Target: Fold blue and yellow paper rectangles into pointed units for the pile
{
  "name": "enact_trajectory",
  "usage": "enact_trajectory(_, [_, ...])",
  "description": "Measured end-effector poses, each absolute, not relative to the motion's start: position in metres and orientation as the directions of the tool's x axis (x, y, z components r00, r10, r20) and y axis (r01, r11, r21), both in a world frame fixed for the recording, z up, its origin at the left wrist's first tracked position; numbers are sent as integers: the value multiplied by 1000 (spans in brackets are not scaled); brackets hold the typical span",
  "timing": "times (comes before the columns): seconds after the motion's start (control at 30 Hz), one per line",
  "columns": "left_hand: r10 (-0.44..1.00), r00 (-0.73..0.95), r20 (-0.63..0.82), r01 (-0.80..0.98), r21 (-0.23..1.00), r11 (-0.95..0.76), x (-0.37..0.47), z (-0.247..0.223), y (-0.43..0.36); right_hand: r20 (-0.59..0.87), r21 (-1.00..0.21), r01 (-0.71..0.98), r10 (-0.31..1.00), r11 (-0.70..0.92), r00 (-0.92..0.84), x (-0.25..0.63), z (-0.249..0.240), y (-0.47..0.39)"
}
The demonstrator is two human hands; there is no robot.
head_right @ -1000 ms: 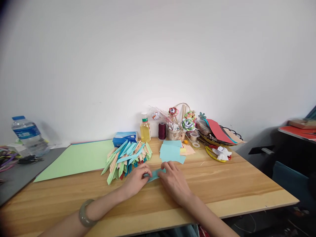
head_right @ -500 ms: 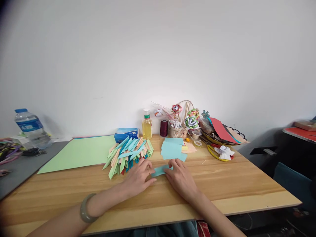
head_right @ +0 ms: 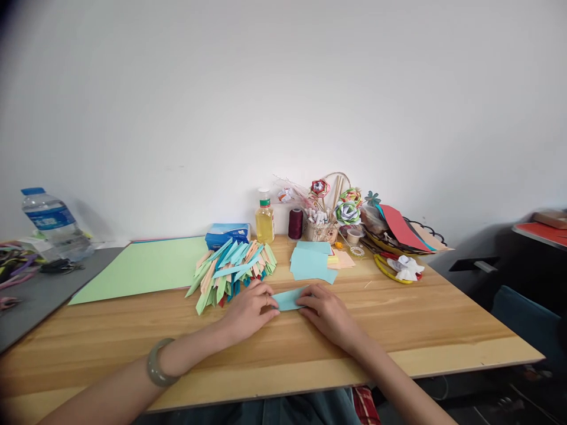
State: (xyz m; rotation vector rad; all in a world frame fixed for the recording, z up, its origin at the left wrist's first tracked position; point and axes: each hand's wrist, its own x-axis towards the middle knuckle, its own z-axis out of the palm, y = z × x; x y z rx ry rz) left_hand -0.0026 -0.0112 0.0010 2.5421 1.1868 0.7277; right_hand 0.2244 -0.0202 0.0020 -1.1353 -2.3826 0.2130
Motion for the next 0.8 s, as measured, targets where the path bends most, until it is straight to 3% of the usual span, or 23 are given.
enact_trajectory(0.13, [817,508,271,643,511,-570,-3,1,-9,342,-380,676,775,631,-531,229,1,-18])
enact_trajectory(0.3, [826,518,225,641,538,-548,-3,4,-8,331,-410,682,795,606,-508,235,0,-16])
enact_trajectory(0.63, [783,574,239,618,501,-606,0,7,-11,329,-209,698,721,685,-610,217,8,-27])
enact_trajectory(0.8, [781,581,227,616,504,-605,0,9,-11,300,-221,683,715,696,-631,205,9,-27])
